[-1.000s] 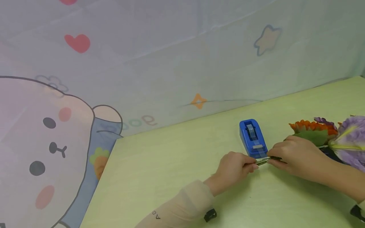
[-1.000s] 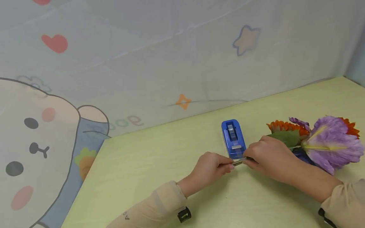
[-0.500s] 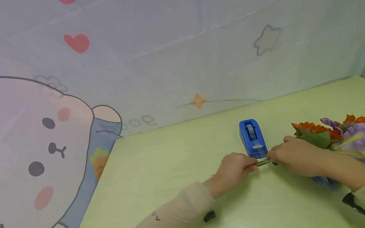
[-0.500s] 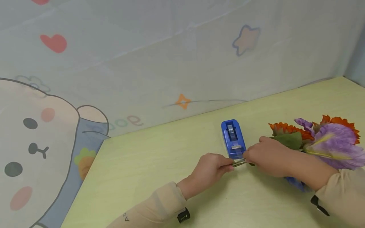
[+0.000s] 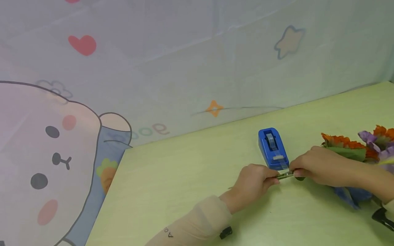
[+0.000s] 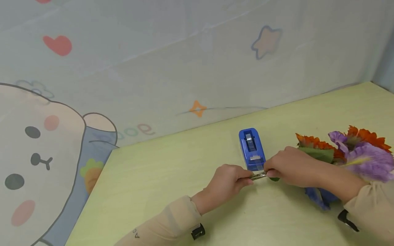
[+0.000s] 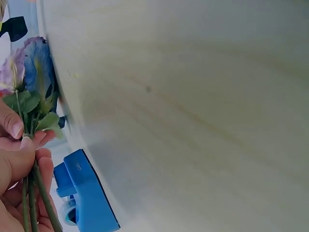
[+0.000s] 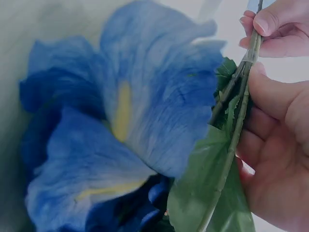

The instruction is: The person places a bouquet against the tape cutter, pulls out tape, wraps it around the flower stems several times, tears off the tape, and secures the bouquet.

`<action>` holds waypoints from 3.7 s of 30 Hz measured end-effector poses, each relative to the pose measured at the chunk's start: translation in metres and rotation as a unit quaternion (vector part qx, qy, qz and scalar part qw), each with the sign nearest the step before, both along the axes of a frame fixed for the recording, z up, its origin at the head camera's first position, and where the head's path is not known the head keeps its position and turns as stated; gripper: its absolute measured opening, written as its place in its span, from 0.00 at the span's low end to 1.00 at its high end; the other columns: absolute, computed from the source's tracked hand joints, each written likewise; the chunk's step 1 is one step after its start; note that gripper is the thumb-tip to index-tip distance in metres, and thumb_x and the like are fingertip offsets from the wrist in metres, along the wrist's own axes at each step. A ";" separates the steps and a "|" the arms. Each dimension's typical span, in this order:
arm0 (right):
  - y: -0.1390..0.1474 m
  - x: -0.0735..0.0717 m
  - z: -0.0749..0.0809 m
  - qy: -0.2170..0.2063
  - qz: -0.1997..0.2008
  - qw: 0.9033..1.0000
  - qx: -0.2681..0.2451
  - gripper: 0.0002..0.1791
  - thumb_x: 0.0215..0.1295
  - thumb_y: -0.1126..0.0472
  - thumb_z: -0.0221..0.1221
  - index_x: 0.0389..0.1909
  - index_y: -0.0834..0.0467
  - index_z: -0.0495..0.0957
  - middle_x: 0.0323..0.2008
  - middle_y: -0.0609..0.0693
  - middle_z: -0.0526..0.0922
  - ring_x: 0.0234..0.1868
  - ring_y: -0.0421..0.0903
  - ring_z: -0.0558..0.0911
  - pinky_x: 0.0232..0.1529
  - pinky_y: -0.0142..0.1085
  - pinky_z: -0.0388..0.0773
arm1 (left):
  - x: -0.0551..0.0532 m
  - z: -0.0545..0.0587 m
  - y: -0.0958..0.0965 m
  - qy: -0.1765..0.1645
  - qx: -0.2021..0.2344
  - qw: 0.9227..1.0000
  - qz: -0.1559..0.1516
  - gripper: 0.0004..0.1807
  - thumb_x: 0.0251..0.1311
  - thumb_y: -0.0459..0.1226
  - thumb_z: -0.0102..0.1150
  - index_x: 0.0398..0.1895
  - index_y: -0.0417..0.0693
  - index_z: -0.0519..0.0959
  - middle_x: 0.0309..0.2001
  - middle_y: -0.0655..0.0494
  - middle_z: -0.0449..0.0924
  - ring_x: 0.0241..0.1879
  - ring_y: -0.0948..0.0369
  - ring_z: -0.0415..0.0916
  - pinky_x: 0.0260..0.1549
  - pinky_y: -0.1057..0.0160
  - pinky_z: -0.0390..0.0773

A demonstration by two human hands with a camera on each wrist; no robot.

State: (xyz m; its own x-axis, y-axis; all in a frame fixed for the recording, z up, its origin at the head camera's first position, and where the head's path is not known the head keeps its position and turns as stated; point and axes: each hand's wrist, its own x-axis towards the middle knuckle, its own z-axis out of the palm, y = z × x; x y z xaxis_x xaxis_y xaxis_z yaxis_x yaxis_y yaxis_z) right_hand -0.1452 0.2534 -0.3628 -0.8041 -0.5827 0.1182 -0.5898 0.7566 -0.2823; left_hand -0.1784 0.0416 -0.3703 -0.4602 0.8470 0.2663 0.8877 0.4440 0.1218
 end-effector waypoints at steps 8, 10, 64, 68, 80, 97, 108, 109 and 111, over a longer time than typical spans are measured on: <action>0.000 0.002 0.000 -0.001 -0.032 0.999 -0.016 0.07 0.56 0.63 0.64 0.25 0.47 0.78 0.19 0.31 0.71 0.17 0.28 0.64 0.18 0.28 0.63 | -0.001 0.000 0.000 -0.009 0.012 1.000 -0.007 0.08 0.58 0.41 0.61 0.37 0.50 0.85 0.33 0.63 0.84 0.31 0.75 0.77 0.33 0.83 0.69; 0.000 0.002 0.000 0.011 -0.037 0.999 -0.013 0.07 0.55 0.63 0.65 0.26 0.47 0.79 0.21 0.31 0.73 0.17 0.28 0.65 0.18 0.28 0.65 | -0.002 0.000 0.000 -0.035 0.015 0.999 -0.004 0.08 0.58 0.41 0.61 0.38 0.49 0.85 0.34 0.62 0.84 0.31 0.76 0.76 0.32 0.84 0.68; -0.007 0.004 -0.011 0.178 -0.049 0.981 0.062 0.07 0.51 0.58 0.67 0.25 0.44 0.79 0.20 0.32 0.69 0.22 0.34 0.69 0.27 0.36 0.51 | -0.012 -0.003 0.001 -0.145 0.013 0.985 0.095 0.05 0.52 0.41 0.67 0.28 0.51 0.86 0.23 0.67 0.81 0.19 0.81 0.64 0.22 0.82 0.62; -0.006 0.003 -0.012 0.182 -0.049 0.981 0.044 0.10 0.49 0.59 0.69 0.21 0.42 0.77 0.19 0.30 0.68 0.20 0.31 0.66 0.26 0.36 0.49 | -0.012 -0.002 0.001 -0.146 0.006 0.985 0.094 0.05 0.53 0.42 0.66 0.29 0.52 0.86 0.24 0.67 0.81 0.20 0.81 0.65 0.22 0.82 0.62; -0.006 0.004 -0.011 0.193 -0.051 0.979 0.038 0.15 0.45 0.60 0.71 0.16 0.43 0.73 0.16 0.31 0.68 0.18 0.32 0.69 0.27 0.36 0.55 | -0.016 -0.004 0.008 -0.332 -0.054 0.935 0.111 0.14 0.70 0.41 0.43 0.44 0.47 0.78 0.22 0.66 0.78 0.21 0.72 0.72 0.25 0.77 0.68; -0.005 -0.001 -0.007 0.138 -0.035 0.990 0.008 0.05 0.52 0.64 0.66 0.27 0.52 0.80 0.21 0.35 0.71 0.19 0.32 0.70 0.22 0.34 0.69 | -0.018 0.000 0.003 -0.156 -0.012 0.986 0.051 0.09 0.63 0.37 0.55 0.36 0.46 0.85 0.25 0.63 0.82 0.24 0.77 0.71 0.27 0.83 0.66; -0.003 -0.004 -0.012 0.152 -0.030 0.988 -0.007 0.10 0.49 0.65 0.68 0.20 0.49 0.77 0.18 0.33 0.68 0.18 0.32 0.68 0.21 0.32 0.66 | -0.016 -0.006 0.001 -0.145 0.019 0.988 0.050 0.10 0.62 0.38 0.57 0.41 0.47 0.84 0.38 0.60 0.84 0.38 0.74 0.77 0.36 0.82 0.68; -0.003 -0.005 -0.012 0.161 -0.028 0.987 -0.009 0.11 0.48 0.65 0.69 0.19 0.48 0.76 0.18 0.33 0.68 0.17 0.32 0.68 0.20 0.32 0.65 | -0.016 -0.007 0.001 -0.153 0.021 0.987 0.052 0.10 0.63 0.38 0.56 0.42 0.47 0.84 0.39 0.60 0.84 0.38 0.74 0.76 0.36 0.82 0.68; -0.004 -0.005 -0.012 0.182 -0.026 0.983 -0.009 0.13 0.45 0.65 0.70 0.18 0.48 0.75 0.17 0.33 0.67 0.17 0.33 0.67 0.20 0.32 0.65 | -0.015 -0.007 0.002 -0.172 0.023 0.983 0.056 0.10 0.65 0.38 0.53 0.40 0.46 0.83 0.36 0.61 0.83 0.34 0.75 0.74 0.34 0.82 0.67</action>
State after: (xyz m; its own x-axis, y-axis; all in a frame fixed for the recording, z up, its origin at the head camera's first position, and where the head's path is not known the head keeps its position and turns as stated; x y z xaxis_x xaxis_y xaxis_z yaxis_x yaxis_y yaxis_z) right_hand -0.1501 0.2496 -0.3749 -0.7352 -0.5371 0.4134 -0.6147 0.7854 -0.0727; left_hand -0.1938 0.0433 -0.3777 -0.6194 0.7766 0.1151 0.7364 0.5239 0.4281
